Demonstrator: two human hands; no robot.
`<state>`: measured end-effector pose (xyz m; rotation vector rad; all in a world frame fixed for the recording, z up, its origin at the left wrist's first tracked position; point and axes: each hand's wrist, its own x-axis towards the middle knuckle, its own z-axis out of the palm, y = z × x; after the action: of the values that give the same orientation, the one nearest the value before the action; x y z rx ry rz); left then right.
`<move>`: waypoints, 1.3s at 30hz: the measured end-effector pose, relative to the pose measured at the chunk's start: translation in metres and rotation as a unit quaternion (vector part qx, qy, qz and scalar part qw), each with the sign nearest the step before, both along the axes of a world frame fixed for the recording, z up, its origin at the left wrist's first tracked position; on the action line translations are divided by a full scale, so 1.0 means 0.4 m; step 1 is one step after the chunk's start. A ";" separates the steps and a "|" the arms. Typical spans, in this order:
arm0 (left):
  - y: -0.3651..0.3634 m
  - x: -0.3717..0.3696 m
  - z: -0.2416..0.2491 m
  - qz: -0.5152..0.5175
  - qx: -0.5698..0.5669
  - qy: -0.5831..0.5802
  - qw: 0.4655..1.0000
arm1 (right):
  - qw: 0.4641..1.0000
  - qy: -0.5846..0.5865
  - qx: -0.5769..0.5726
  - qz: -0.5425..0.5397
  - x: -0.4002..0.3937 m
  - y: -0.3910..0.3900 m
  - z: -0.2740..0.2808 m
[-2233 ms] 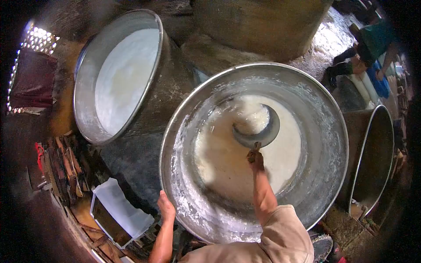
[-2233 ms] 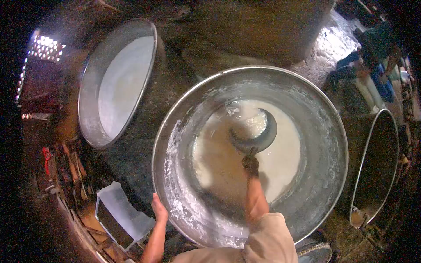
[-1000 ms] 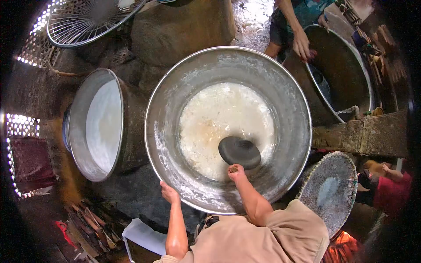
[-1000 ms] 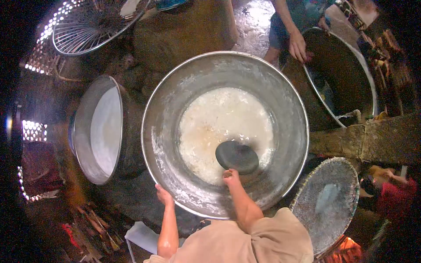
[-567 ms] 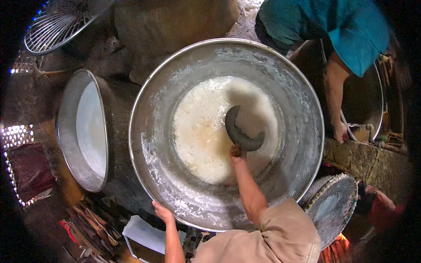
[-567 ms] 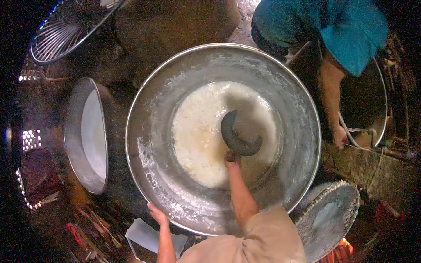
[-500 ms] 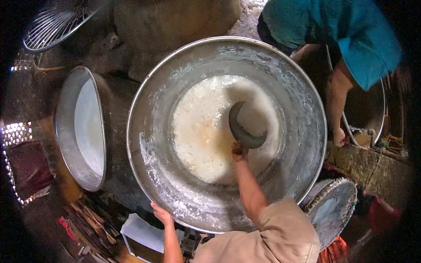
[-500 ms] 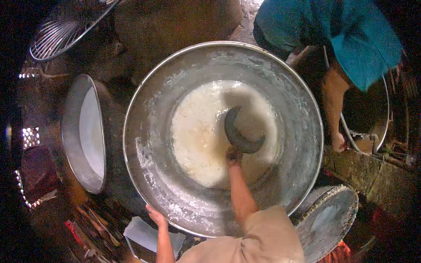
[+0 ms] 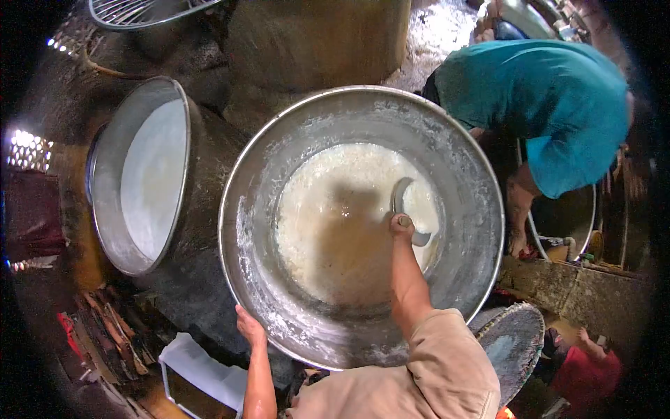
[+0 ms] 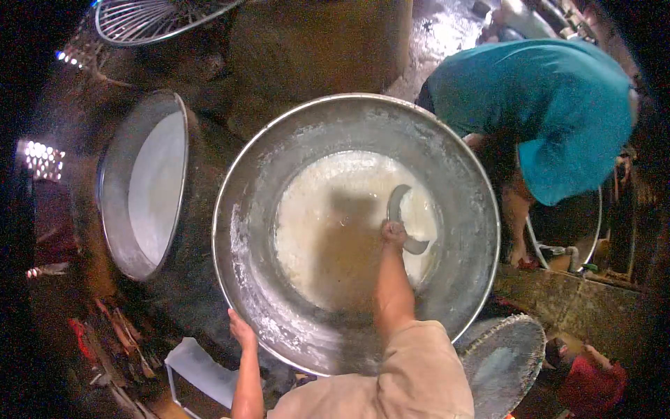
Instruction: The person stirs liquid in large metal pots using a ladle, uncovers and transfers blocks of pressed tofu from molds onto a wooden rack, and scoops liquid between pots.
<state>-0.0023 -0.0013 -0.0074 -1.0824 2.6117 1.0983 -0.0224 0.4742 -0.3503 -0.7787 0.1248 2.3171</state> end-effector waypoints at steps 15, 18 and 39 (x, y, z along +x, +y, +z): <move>0.004 0.009 0.051 -0.071 -0.066 -0.044 0.994 | 0.883 -0.381 -0.272 -0.020 0.130 -0.153 0.667; 0.002 0.009 0.054 -0.076 -0.051 -0.039 0.995 | 0.837 -0.491 -0.024 0.240 0.218 -0.109 0.566; 0.010 -0.009 -0.004 -0.028 -0.080 0.012 0.996 | -0.087 -0.317 0.636 0.698 -0.205 0.276 0.450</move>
<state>-0.0061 0.0026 -0.0092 -1.0227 2.7709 0.9107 -0.1044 0.5845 -0.1705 0.1831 2.1983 -0.2374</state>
